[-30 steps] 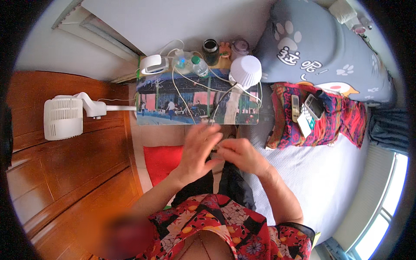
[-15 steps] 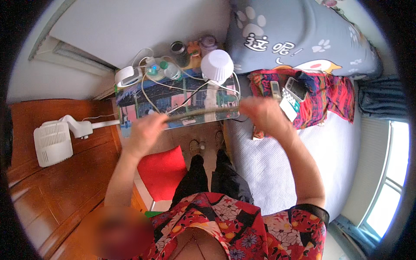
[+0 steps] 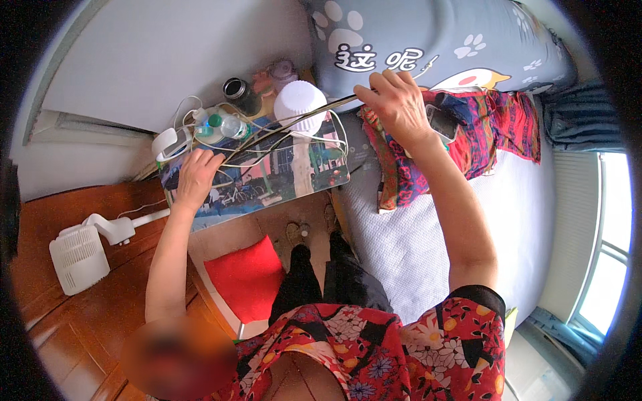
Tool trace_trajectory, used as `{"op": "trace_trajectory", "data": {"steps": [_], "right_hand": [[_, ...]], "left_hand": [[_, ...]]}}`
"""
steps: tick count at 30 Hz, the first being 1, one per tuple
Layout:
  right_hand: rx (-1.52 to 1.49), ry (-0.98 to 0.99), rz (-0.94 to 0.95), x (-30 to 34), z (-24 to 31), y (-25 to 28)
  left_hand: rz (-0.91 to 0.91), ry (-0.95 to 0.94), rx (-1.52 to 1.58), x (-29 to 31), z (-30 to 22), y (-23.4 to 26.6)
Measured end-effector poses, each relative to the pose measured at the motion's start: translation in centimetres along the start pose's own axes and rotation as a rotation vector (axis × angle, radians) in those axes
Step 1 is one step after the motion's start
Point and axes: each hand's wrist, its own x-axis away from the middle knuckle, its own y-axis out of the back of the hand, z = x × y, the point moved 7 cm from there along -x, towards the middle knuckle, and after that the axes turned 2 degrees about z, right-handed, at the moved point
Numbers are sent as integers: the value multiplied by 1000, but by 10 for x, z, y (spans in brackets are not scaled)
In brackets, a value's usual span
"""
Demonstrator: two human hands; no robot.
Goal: The person organizes various items on a desk and bed, including a white lamp, multiple charging cables, and boxes of medicine, by hand.
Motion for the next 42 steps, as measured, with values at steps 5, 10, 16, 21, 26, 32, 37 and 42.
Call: {"op": "trace_trajectory", "data": {"steps": [5,10,16,21,26,32,37,42], "right_hand": [[55,142,-90,-20,-17,21],[131,298,-134,-56,-9,83],[68,320,-271,-43,-16,64],[-30,35,131,44,-14,-82],[-27,-312,377,107,27,-213],[-229,-450,184,115,46,-218],[-345,-393,247,111,50,-226],[-564,-315,27,98,62,-201]], "left_hand": [[52,48,9,-15,-5,-28],[-3,43,69,-27,-22,-30],[18,22,-1,-30,-22,-43],[204,85,-104,-17,10,-87],[458,351,-264,7,41,-128],[422,384,-329,-10,16,-126],[235,150,-154,-20,-29,-128],[444,-296,-170,13,-59,-161]]}}
